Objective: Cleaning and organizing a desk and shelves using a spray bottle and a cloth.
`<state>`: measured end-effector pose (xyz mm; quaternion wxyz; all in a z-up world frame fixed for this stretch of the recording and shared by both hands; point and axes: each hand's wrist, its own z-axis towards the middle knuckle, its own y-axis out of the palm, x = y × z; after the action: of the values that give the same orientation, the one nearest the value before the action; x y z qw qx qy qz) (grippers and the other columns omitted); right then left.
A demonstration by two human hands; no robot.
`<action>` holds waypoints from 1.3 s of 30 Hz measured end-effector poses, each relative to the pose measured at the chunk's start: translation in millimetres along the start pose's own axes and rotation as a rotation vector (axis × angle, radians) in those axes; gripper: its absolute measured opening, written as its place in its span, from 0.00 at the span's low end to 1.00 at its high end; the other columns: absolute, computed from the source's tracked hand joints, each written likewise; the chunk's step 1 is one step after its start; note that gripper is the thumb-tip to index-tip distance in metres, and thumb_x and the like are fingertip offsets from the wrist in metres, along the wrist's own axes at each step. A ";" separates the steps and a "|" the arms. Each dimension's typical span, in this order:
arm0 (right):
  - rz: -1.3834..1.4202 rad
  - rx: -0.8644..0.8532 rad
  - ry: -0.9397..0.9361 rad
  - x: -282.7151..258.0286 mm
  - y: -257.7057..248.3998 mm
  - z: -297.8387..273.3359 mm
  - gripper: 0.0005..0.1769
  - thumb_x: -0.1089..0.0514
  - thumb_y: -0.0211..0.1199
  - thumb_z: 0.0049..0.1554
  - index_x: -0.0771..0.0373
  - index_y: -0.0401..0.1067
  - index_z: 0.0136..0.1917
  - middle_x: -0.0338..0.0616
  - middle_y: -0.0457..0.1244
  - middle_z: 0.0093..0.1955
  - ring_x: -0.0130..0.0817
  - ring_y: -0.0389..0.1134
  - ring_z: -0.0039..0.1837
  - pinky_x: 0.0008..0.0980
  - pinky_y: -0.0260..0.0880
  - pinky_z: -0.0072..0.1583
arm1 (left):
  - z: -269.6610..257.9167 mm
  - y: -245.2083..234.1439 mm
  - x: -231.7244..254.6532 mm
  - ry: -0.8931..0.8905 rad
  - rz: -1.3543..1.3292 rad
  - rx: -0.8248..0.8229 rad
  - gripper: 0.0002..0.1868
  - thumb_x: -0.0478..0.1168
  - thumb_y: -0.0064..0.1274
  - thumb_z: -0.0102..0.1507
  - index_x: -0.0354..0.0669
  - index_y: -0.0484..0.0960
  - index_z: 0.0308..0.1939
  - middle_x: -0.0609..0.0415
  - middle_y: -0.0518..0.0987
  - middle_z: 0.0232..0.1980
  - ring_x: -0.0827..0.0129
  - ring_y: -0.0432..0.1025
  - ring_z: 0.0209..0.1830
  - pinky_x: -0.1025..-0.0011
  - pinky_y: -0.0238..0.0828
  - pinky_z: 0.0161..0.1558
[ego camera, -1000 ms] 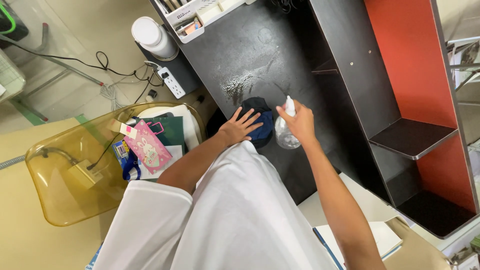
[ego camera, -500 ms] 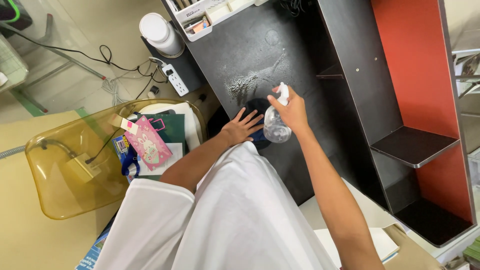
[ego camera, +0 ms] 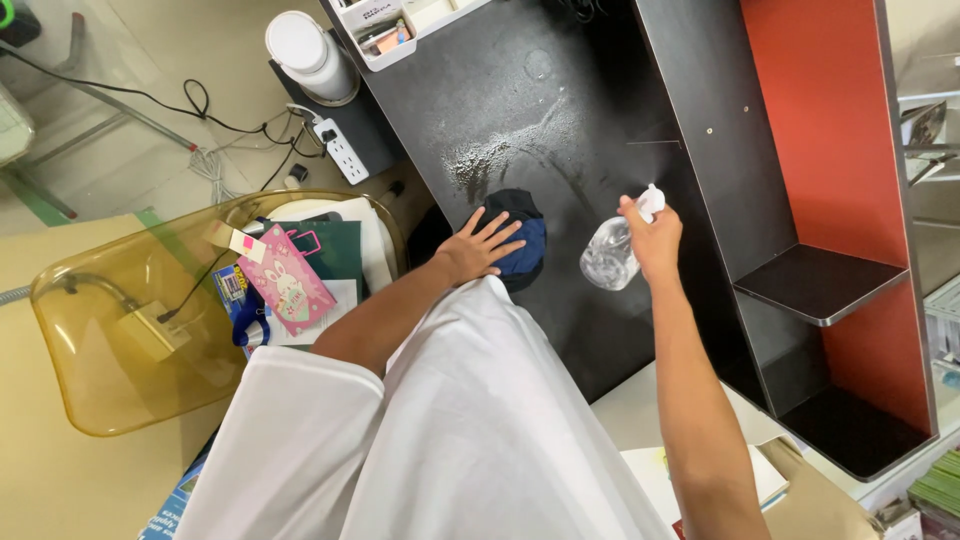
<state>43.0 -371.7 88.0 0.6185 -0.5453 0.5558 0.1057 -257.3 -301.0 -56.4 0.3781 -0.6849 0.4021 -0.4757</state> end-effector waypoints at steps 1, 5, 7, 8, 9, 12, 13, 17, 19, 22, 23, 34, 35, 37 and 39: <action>-0.011 0.011 0.069 0.4 -1.7 0.2 0.14 0.53 0.71 0.61 0.67 0.75 0.48 0.39 0.70 0.43 0.23 0.68 0.46 0.28 0.68 0.50 | 0.0 0.7 0.5 -0.001 0.002 0.007 0.40 0.64 0.35 0.69 0.62 0.43 0.82 0.56 0.36 0.86 0.56 0.30 0.85 0.40 0.25 0.77; -0.124 0.106 0.072 -26.3 4.6 7.5 0.15 0.53 0.72 0.60 0.67 0.75 0.49 0.41 0.70 0.42 0.24 0.68 0.45 0.28 0.68 0.49 | -0.6 4.0 0.0 -0.002 -0.004 0.043 0.40 0.64 0.36 0.69 0.62 0.44 0.82 0.56 0.36 0.85 0.55 0.31 0.85 0.40 0.25 0.77; -0.120 0.080 -0.003 -28.8 11.5 21.7 0.14 0.54 0.72 0.59 0.67 0.75 0.51 0.41 0.69 0.42 0.23 0.67 0.44 0.28 0.68 0.49 | -0.2 0.1 -2.2 0.001 -0.006 0.050 0.40 0.64 0.37 0.69 0.62 0.45 0.82 0.56 0.37 0.86 0.55 0.31 0.85 0.39 0.25 0.77; -0.121 0.052 -0.075 -28.6 15.6 30.0 0.15 0.55 0.72 0.59 0.66 0.74 0.52 0.41 0.68 0.42 0.23 0.66 0.44 0.28 0.67 0.48 | 1.3 0.2 -3.5 0.005 -0.012 0.056 0.40 0.64 0.38 0.69 0.62 0.47 0.82 0.55 0.38 0.86 0.55 0.31 0.85 0.39 0.26 0.77; -0.122 0.049 -0.077 -22.2 19.5 53.4 0.15 0.55 0.72 0.59 0.66 0.74 0.52 0.41 0.68 0.42 0.23 0.66 0.44 0.28 0.67 0.48 | 7.5 -5.0 -17.8 0.002 -0.014 0.058 0.40 0.64 0.38 0.69 0.62 0.47 0.82 0.55 0.38 0.86 0.55 0.31 0.85 0.39 0.26 0.77; -0.205 -0.028 -0.212 6.1 15.0 63.9 0.14 0.55 0.74 0.63 0.69 0.76 0.50 0.42 0.70 0.43 0.25 0.67 0.44 0.31 0.69 0.49 | 2.0 17.3 15.1 -0.018 -0.008 0.091 0.42 0.64 0.41 0.68 0.61 0.48 0.83 0.54 0.41 0.86 0.54 0.33 0.85 0.39 0.27 0.77; -0.096 -0.027 -0.083 4.4 15.9 64.2 0.14 0.55 0.73 0.63 0.68 0.75 0.49 0.41 0.71 0.43 0.24 0.71 0.44 0.31 0.71 0.48 | -1.2 28.9 25.9 -0.019 -0.020 0.133 0.41 0.64 0.42 0.68 0.61 0.49 0.83 0.54 0.41 0.87 0.55 0.34 0.85 0.39 0.27 0.77; 0.038 -0.017 0.033 -19.8 32.7 93.0 0.13 0.56 0.71 0.64 0.68 0.74 0.47 0.41 0.71 0.43 0.27 0.73 0.43 0.30 0.71 0.46 | 8.5 37.1 -0.2 -0.057 0.009 0.245 0.41 0.63 0.44 0.67 0.63 0.50 0.82 0.57 0.42 0.86 0.57 0.34 0.85 0.40 0.27 0.77; 0.045 -0.095 -0.066 -11.7 30.7 99.8 0.12 0.58 0.71 0.66 0.69 0.73 0.51 0.41 0.68 0.45 0.27 0.70 0.46 0.30 0.70 0.49 | 7.2 34.7 5.6 -0.074 -0.008 0.251 0.41 0.64 0.43 0.67 0.63 0.50 0.82 0.58 0.42 0.86 0.58 0.35 0.85 0.40 0.27 0.77; 0.117 -0.145 -0.123 -12.5 38.1 104.2 0.10 0.60 0.70 0.67 0.69 0.73 0.54 0.42 0.69 0.49 0.27 0.69 0.50 0.29 0.70 0.54 | 8.2 36.0 6.2 -0.078 -0.026 0.252 0.41 0.64 0.43 0.67 0.64 0.51 0.81 0.59 0.42 0.86 0.59 0.35 0.85 0.41 0.26 0.77; 0.171 -0.119 -0.085 -14.9 41.1 105.5 0.08 0.60 0.68 0.67 0.68 0.73 0.52 0.42 0.71 0.50 0.27 0.72 0.52 0.29 0.72 0.56 | 10.3 36.4 4.7 -0.072 -0.032 0.253 0.40 0.64 0.43 0.67 0.64 0.51 0.81 0.59 0.42 0.85 0.59 0.35 0.85 0.41 0.26 0.77; -0.019 0.501 -0.249 70.4 -13.3 -42.9 0.20 0.59 0.67 0.68 0.71 0.63 0.65 0.51 0.63 0.60 0.38 0.66 0.62 0.39 0.71 0.64 | 6.6 23.5 9.7 -0.096 -0.108 0.288 0.42 0.68 0.44 0.65 0.63 0.54 0.80 0.60 0.45 0.85 0.60 0.35 0.85 0.43 0.26 0.78; -0.053 0.577 -0.144 77.4 -20.5 -60.3 0.19 0.58 0.66 0.67 0.70 0.64 0.64 0.51 0.63 0.58 0.38 0.66 0.59 0.39 0.71 0.62 | 3.0 12.8 15.5 -0.121 -0.170 0.272 0.42 0.69 0.43 0.66 0.63 0.54 0.80 0.59 0.45 0.84 0.60 0.35 0.85 0.43 0.26 0.78; -0.170 0.655 -0.122 123.6 -31.2 -80.8 0.22 0.56 0.68 0.68 0.69 0.63 0.66 0.54 0.63 0.61 0.41 0.67 0.61 0.39 0.72 0.64 | 2.8 19.6 25.8 -0.163 -0.196 0.292 0.39 0.67 0.43 0.68 0.61 0.56 0.79 0.57 0.47 0.84 0.58 0.36 0.85 0.42 0.27 0.79; -0.297 0.724 -0.107 152.1 -46.0 -101.2 0.25 0.54 0.70 0.69 0.69 0.62 0.68 0.56 0.63 0.63 0.44 0.68 0.64 0.39 0.72 0.66 | 7.6 25.7 48.3 -0.211 -0.233 0.323 0.36 0.65 0.42 0.70 0.60 0.57 0.79 0.56 0.48 0.84 0.57 0.36 0.85 0.41 0.27 0.79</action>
<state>73.7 -541.9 13.0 0.8076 -0.3599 0.4390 -0.1596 -244.1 -354.1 -64.7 0.4652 -0.7034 0.1969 -0.5000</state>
